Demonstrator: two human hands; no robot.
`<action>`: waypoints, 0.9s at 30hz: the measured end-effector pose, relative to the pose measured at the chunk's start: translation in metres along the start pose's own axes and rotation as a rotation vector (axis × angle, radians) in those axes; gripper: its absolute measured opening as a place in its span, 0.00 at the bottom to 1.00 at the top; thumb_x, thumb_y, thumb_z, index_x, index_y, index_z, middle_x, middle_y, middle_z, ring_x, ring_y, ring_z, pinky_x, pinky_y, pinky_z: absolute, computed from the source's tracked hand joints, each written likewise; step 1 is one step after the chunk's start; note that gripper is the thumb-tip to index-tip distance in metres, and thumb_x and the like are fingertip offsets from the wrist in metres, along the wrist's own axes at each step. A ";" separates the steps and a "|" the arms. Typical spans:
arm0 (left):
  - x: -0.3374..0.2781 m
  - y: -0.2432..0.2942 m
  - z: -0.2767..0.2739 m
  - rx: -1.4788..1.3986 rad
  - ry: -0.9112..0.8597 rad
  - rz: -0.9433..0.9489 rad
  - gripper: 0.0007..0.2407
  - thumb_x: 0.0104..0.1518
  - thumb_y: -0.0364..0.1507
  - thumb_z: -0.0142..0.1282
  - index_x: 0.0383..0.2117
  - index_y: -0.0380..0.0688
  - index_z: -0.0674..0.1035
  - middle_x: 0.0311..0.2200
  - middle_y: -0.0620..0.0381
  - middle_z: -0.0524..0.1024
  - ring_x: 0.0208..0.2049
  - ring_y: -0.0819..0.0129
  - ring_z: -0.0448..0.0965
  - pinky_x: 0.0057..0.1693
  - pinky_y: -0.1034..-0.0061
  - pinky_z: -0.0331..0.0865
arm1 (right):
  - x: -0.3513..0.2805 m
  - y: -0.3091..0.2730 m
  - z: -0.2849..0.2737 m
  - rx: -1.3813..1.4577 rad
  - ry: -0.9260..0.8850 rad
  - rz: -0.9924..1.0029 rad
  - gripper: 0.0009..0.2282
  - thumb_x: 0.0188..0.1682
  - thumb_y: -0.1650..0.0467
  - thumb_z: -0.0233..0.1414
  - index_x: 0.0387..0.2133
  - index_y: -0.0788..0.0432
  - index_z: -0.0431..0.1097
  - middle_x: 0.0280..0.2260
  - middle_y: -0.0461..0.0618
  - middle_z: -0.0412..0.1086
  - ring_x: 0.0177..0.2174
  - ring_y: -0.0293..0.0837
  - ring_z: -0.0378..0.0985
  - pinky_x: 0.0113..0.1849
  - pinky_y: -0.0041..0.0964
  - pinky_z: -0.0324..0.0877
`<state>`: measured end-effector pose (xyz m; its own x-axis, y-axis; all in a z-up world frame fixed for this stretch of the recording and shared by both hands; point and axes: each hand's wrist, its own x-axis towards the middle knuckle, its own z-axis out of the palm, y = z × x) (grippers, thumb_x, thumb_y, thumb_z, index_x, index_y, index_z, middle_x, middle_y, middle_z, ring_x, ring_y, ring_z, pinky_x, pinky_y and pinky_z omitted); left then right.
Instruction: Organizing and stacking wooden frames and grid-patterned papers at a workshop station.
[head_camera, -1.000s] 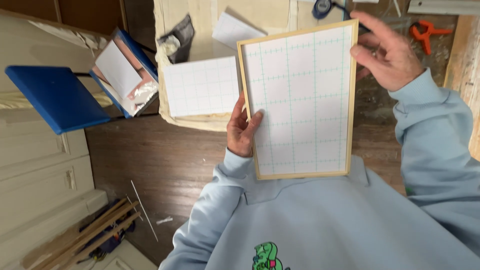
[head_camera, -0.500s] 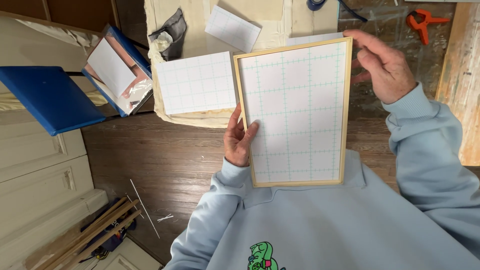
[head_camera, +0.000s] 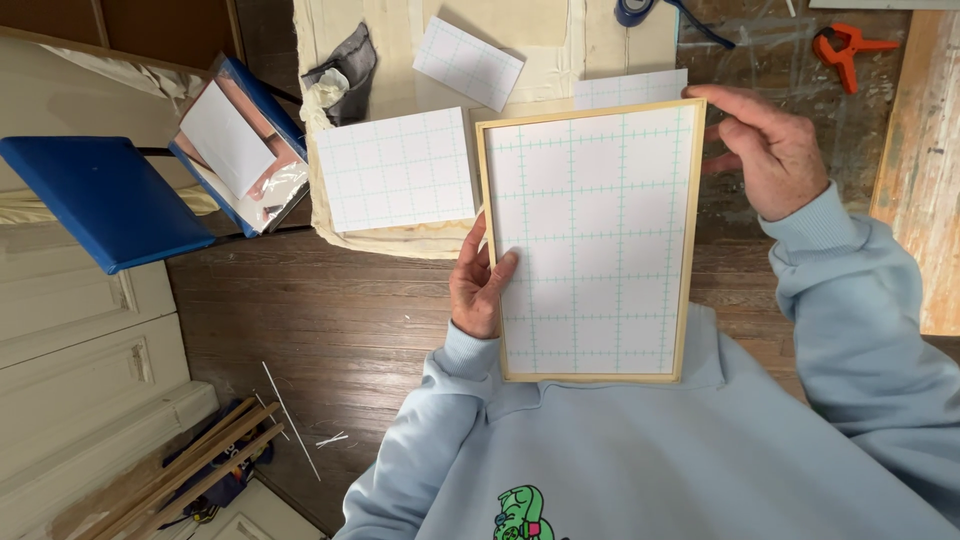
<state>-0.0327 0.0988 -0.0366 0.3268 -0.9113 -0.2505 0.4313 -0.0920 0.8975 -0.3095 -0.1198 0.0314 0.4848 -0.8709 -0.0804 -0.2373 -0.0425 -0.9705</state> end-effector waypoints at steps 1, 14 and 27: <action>0.001 0.002 0.000 0.001 0.001 0.003 0.27 0.63 0.18 0.53 0.70 0.40 0.62 0.48 0.44 0.82 0.49 0.66 0.83 0.54 0.72 0.79 | 0.001 -0.003 0.000 0.001 -0.001 -0.003 0.18 0.61 0.79 0.38 0.61 0.61 0.66 0.62 0.55 0.66 0.52 0.45 0.77 0.44 0.37 0.80; -0.009 0.008 0.005 0.047 -0.039 0.050 0.27 0.66 0.20 0.52 0.72 0.40 0.58 0.55 0.44 0.78 0.54 0.66 0.79 0.59 0.72 0.74 | -0.001 -0.003 0.003 -0.003 0.030 -0.144 0.13 0.64 0.79 0.48 0.61 0.68 0.66 0.54 0.57 0.72 0.48 0.42 0.79 0.49 0.33 0.78; 0.050 0.059 0.003 0.125 -0.152 0.167 0.31 0.64 0.22 0.53 0.72 0.41 0.50 0.70 0.42 0.58 0.63 0.54 0.73 0.65 0.62 0.74 | -0.007 0.008 0.013 0.040 0.056 -0.108 0.13 0.64 0.79 0.51 0.60 0.68 0.68 0.51 0.55 0.74 0.42 0.35 0.77 0.43 0.25 0.74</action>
<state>0.0070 0.0466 0.0049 0.2506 -0.9670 -0.0459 0.2714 0.0246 0.9622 -0.3038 -0.1074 0.0215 0.4577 -0.8883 0.0371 -0.1514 -0.1190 -0.9813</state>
